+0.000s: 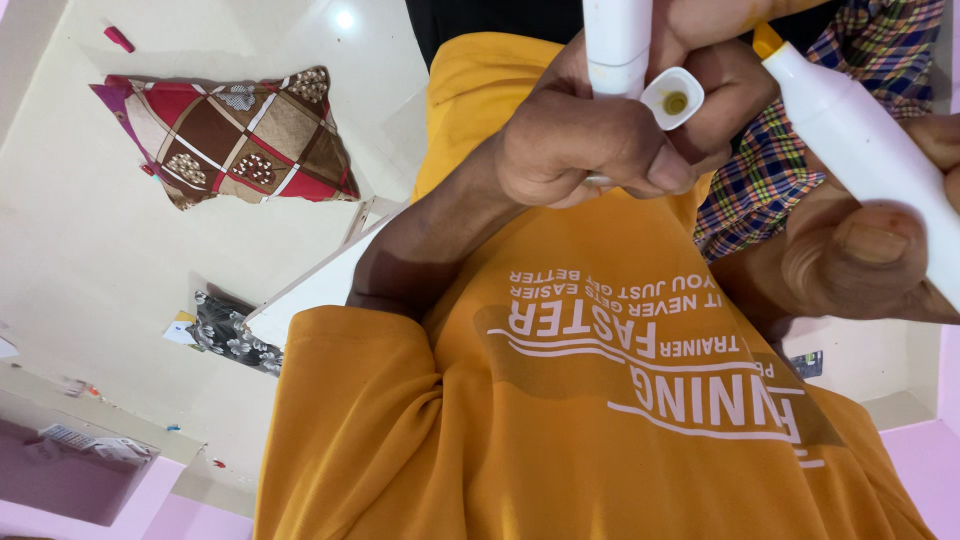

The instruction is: The person picks up several pens from the floor, gathers them in their hands, and places them onto a shelf one by one.

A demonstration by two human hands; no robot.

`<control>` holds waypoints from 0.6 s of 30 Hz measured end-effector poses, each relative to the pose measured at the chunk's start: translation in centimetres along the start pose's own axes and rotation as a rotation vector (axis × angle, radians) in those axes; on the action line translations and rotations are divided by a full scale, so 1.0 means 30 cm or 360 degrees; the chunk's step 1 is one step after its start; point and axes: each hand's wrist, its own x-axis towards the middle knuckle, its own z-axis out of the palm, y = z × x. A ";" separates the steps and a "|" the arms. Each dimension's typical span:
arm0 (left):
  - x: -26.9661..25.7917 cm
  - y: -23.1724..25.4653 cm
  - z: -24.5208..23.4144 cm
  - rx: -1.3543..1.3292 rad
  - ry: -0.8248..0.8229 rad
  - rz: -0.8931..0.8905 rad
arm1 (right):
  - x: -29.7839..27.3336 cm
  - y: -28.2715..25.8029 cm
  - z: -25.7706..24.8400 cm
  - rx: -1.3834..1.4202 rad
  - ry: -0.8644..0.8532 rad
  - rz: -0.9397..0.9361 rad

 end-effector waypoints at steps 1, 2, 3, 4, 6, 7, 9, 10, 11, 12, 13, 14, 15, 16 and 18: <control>-0.002 0.000 0.002 -0.0025 0.0001 0.0002 | -0.007 0.009 -0.004 -0.0225 0.0001 -0.0118; -0.005 0.002 0.007 -0.0055 0.0047 -0.0028 | -0.003 0.010 -0.003 -0.0448 -0.0001 -0.0235; -0.006 0.007 0.013 -0.0069 0.0071 -0.0043 | 0.009 0.003 0.003 -0.0670 -0.0005 -0.0353; -0.008 0.012 0.020 -0.0085 0.0095 -0.0058 | 0.030 -0.011 0.013 -0.0890 -0.0012 -0.0471; -0.003 0.023 0.037 -0.0091 0.0123 -0.0077 | 0.084 -0.061 0.048 -0.1111 -0.0022 -0.0587; 0.002 0.029 0.046 -0.0093 0.0132 -0.0084 | 0.104 -0.100 0.073 -0.1403 0.0173 -0.0707; 0.017 0.040 0.061 -0.0088 0.0008 0.0056 | 0.152 -0.176 0.097 -0.1691 0.0380 -0.0820; 0.023 0.044 0.069 -0.0088 -0.0031 0.0105 | 0.171 -0.214 0.097 -0.1230 0.0446 -0.0524; 0.028 0.047 0.073 -0.0060 -0.0030 0.0161 | 0.185 -0.250 0.093 -0.0767 0.0499 -0.0229; 0.034 0.049 0.074 -0.0031 -0.0030 0.0217 | 0.197 -0.282 0.088 -0.0301 0.0539 0.0061; 0.037 0.048 0.071 -0.0003 -0.0030 0.0274 | 0.207 -0.310 0.085 0.0168 0.0565 0.0348; 0.039 0.043 0.064 0.0027 -0.0024 0.0336 | 0.218 -0.326 0.090 0.0411 0.0554 0.0490; 0.044 0.031 0.050 0.0042 -0.0019 0.0370 | 0.229 -0.342 0.094 0.0650 0.0567 0.0636; 0.043 0.014 0.031 0.0063 -0.0006 0.0412 | 0.238 -0.360 0.096 0.0802 0.0527 0.0708; 0.077 -0.042 -0.029 -0.0145 0.0036 0.0471 | 0.252 -0.411 0.084 0.0864 0.0416 0.0675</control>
